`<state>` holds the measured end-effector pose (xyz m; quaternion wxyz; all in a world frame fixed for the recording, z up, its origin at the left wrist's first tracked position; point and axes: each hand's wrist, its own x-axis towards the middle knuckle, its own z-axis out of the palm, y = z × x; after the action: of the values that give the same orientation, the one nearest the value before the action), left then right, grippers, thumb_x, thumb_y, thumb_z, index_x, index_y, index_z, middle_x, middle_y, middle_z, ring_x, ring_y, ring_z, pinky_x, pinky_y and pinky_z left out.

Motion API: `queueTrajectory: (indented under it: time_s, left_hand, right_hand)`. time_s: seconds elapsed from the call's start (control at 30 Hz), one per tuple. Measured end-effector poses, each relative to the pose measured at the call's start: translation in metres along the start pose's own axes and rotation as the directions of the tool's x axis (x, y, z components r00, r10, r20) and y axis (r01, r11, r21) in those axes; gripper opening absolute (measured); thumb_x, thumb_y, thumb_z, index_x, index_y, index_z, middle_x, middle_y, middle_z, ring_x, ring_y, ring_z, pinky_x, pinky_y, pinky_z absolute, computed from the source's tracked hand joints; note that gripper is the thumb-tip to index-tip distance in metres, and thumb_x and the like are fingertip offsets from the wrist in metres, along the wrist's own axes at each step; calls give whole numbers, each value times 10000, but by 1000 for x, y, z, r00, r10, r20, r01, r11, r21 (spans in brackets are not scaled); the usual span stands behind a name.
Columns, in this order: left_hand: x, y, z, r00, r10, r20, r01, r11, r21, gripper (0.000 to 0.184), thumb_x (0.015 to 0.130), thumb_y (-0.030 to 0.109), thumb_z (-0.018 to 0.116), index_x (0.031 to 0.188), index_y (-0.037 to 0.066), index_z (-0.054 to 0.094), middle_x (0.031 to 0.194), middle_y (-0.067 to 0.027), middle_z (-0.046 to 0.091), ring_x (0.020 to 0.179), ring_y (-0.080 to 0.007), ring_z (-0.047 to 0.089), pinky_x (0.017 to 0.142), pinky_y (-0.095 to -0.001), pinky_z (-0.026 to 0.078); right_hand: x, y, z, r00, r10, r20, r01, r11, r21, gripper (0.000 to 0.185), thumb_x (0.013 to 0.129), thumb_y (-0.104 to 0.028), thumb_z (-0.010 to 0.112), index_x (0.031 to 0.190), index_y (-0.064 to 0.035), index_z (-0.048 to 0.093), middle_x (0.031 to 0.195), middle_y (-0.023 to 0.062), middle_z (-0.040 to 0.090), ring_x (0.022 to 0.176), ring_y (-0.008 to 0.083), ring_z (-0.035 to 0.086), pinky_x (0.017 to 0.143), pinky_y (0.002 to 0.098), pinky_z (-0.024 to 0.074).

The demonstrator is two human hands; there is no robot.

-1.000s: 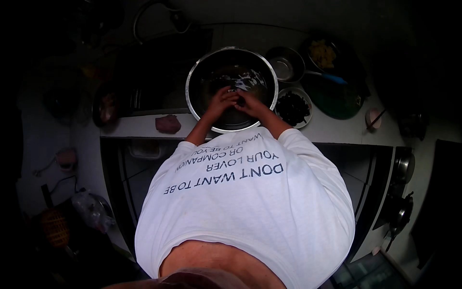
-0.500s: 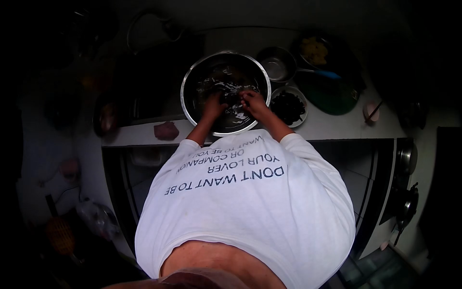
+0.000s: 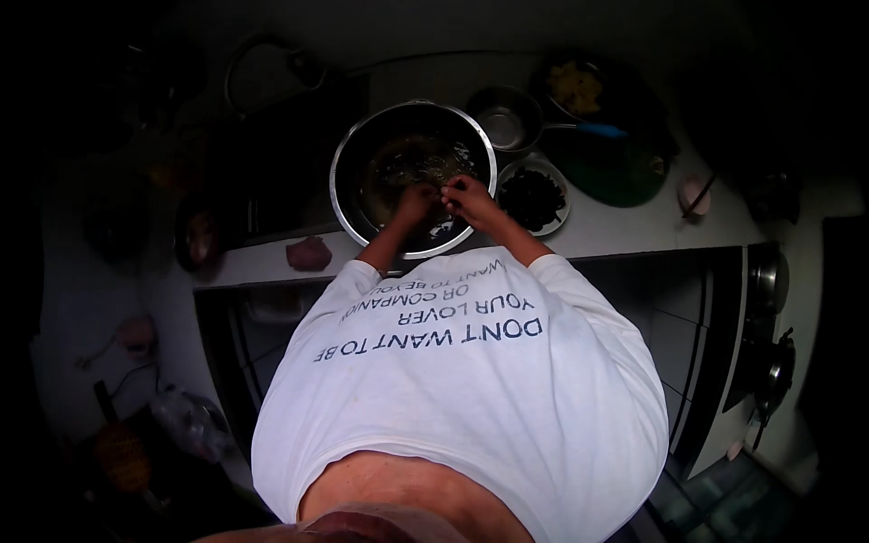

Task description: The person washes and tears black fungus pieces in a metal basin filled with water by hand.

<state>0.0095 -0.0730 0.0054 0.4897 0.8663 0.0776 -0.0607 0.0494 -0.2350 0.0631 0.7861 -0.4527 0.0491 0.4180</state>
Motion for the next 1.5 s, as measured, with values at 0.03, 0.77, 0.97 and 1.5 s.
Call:
queueTrajectory:
  time_s: [0.03, 0.77, 0.97, 1.5]
  left_hand:
    - [2, -7, -3, 1000, -3, -24, -1, 989, -148, 187, 713, 146, 595, 869, 43, 609, 799, -102, 608, 721, -205, 580, 637, -306, 446]
    - [-36, 7, -24, 986, -163, 22, 106, 530, -841, 136, 757, 73, 577, 887, 44, 549, 789, -35, 561, 698, -127, 537, 582, -245, 437]
    - [-31, -5, -17, 959, -278, 49, 180, 470, -864, 194, 729, 12, 575, 919, 38, 546, 832, -33, 560, 751, -121, 532, 615, -237, 434]
    - [-40, 18, -27, 972, -234, -30, 139, 672, -728, 214, 762, 83, 562, 965, 25, 528, 898, -57, 569, 819, -134, 535, 727, -254, 428]
  right_hand:
    - [0, 0, 1, 1000, 10, -25, -11, 1000, -10, 154, 774, -39, 566, 898, -44, 475, 793, 55, 507, 697, 132, 533, 546, 219, 459]
    - [16, 6, 26, 998, 65, -21, -69, 919, -387, 118, 792, -120, 558, 880, -62, 506, 783, 22, 538, 660, 87, 521, 565, 192, 442]
    - [22, 17, 14, 997, 26, 70, 6, 910, -415, 187, 758, -82, 589, 919, -47, 502, 790, 38, 532, 689, 107, 539, 591, 209, 472]
    - [20, 12, 14, 986, 157, 53, -118, 892, -436, 157, 761, -56, 540, 916, -32, 528, 751, 30, 544, 624, 87, 522, 550, 195, 451]
